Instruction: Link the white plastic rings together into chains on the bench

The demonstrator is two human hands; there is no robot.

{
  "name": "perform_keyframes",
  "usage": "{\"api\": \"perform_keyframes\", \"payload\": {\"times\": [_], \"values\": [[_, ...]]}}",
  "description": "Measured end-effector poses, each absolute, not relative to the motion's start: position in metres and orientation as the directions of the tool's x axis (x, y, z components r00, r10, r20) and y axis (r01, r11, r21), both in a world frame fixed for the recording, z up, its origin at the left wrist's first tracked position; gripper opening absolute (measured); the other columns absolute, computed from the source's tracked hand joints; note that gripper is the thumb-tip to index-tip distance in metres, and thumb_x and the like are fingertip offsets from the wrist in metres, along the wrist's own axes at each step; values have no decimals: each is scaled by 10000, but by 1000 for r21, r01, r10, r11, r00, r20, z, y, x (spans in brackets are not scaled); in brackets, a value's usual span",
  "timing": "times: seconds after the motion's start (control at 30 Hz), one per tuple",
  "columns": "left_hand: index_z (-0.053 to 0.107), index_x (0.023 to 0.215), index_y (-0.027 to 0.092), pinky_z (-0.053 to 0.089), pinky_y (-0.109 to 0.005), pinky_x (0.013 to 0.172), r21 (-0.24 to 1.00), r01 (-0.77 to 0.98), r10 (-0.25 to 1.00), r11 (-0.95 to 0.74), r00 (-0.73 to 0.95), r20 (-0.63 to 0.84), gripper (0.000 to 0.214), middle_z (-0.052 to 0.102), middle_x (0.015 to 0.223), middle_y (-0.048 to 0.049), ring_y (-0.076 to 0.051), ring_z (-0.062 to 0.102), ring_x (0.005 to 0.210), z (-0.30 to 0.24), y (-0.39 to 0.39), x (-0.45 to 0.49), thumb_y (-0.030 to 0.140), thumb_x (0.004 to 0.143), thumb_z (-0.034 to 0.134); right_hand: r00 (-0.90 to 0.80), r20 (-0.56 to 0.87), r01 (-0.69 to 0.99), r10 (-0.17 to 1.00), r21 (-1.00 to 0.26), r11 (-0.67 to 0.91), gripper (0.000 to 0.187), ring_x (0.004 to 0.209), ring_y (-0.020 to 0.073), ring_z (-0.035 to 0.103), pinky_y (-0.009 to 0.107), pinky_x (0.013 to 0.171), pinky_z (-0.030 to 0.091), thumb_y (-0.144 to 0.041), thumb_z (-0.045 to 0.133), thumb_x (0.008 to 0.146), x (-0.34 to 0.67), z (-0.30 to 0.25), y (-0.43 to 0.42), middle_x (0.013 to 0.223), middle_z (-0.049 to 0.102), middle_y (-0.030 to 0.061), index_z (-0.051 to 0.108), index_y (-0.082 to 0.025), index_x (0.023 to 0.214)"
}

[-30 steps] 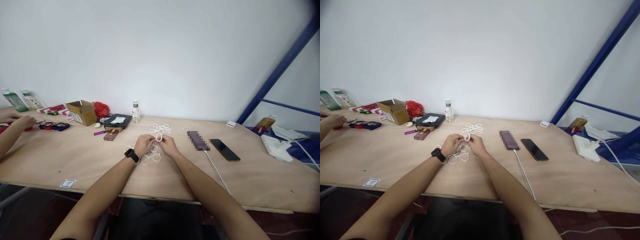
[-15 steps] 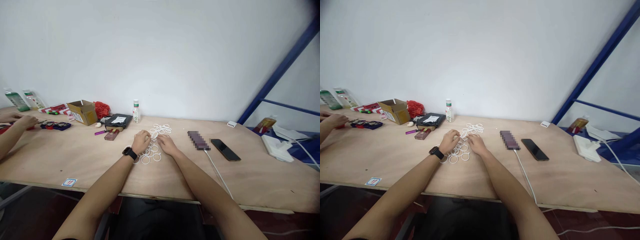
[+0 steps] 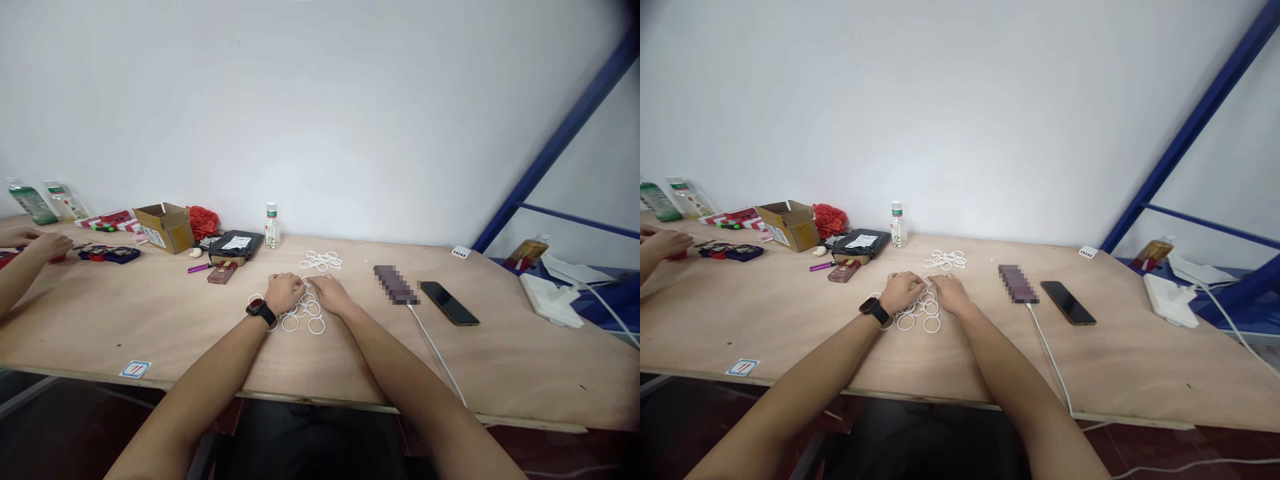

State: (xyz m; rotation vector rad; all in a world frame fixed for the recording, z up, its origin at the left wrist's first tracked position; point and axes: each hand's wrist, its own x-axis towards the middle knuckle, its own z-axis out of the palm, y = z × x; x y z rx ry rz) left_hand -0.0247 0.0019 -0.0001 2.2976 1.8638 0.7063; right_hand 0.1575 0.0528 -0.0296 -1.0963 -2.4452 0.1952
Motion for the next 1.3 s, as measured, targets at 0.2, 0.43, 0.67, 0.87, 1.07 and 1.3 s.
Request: {"api": "perform_keyframes", "payload": {"times": [0.2,0.43,0.67,0.87,1.07,1.3], "values": [[712,938,228,317,-417,926,322,908,942,-267,176,285,275,714,1020,-59,-246,600,1018,-4,3,-24,390,884,496,-531,371,671,762,-365,646,332,1022,200,579,312,923,419,-136,516,883,156,-34,54,1077,680,81,639,-179,1188],[668,908,193,349,-355,839,286,885,911,-369,283,300,355,719,904,-64,-214,628,908,-2,4,-22,442,948,419,-456,544,536,704,-463,706,447,1019,191,599,334,939,441,-153,541,886,152,-24,40,1039,700,44,530,-217,1328],[626,795,173,358,-341,784,136,885,857,-446,378,352,362,703,839,-71,-209,628,860,4,0,-21,347,972,363,-462,565,503,684,-469,726,397,959,186,641,334,902,472,-134,536,877,151,-19,35,1039,718,36,601,-242,1254],[648,807,149,377,-364,784,6,892,832,-452,420,362,318,702,857,-109,-235,627,856,7,-6,-17,291,932,392,-503,558,456,660,-477,751,364,956,172,638,324,905,470,-105,538,861,149,-20,31,1075,709,26,653,-260,1169],[651,757,178,384,-368,787,83,932,900,-353,314,303,332,699,798,-93,-234,630,817,10,-4,-19,323,908,394,-462,577,420,673,-525,740,446,806,145,587,306,816,491,-195,624,812,159,-20,44,1116,640,47,586,-257,1253],[695,844,197,363,-413,857,177,934,930,-311,261,259,246,693,946,-100,-267,614,934,8,-6,-23,280,823,464,-164,402,742,901,-551,381,521,1101,206,561,351,974,440,-243,556,836,200,-40,94,1371,466,116,491,-185,1350]]}}
